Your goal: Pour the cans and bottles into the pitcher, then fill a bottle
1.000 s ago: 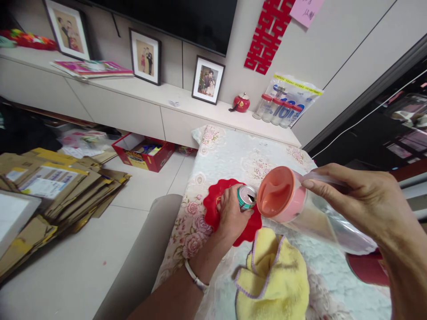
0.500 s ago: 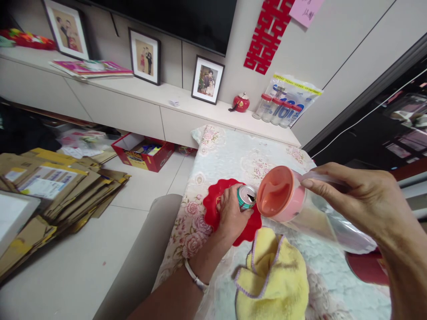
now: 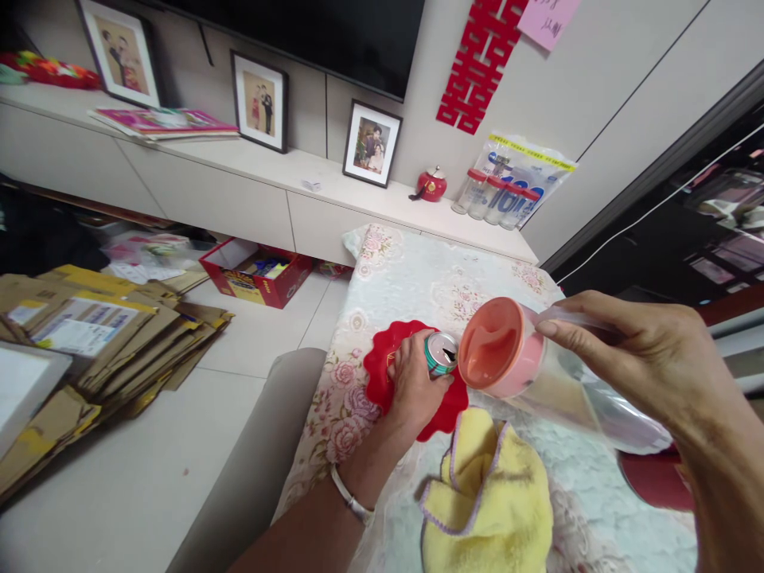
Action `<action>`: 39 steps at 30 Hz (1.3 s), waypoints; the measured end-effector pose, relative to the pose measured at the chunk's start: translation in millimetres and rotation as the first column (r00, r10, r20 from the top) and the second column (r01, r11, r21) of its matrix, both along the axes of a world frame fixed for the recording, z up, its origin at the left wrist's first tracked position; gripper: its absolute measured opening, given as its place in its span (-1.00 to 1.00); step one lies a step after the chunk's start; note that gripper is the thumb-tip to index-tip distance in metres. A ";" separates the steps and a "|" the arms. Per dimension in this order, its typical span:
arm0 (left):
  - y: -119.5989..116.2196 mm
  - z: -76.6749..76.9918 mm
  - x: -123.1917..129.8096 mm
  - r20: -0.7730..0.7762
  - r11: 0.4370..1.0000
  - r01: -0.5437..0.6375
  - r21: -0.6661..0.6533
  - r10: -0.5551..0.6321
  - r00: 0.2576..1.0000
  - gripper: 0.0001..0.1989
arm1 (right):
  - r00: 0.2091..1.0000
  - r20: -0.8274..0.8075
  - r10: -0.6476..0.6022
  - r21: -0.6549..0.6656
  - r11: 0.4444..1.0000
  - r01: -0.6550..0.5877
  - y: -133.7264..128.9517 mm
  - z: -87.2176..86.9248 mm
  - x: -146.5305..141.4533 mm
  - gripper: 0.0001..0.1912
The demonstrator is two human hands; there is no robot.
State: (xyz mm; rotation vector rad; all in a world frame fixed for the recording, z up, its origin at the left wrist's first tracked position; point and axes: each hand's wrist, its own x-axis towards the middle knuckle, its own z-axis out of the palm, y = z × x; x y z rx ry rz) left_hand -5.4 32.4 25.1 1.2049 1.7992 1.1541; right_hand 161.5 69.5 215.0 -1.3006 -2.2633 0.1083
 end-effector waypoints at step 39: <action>0.5 -1.5 0.8 0.014 1.000 -0.004 0.007 0.004 1.000 -0.32 | 0.999 0.028 0.021 0.021 1.000 -0.021 6.8 -1.2 1.8 -0.54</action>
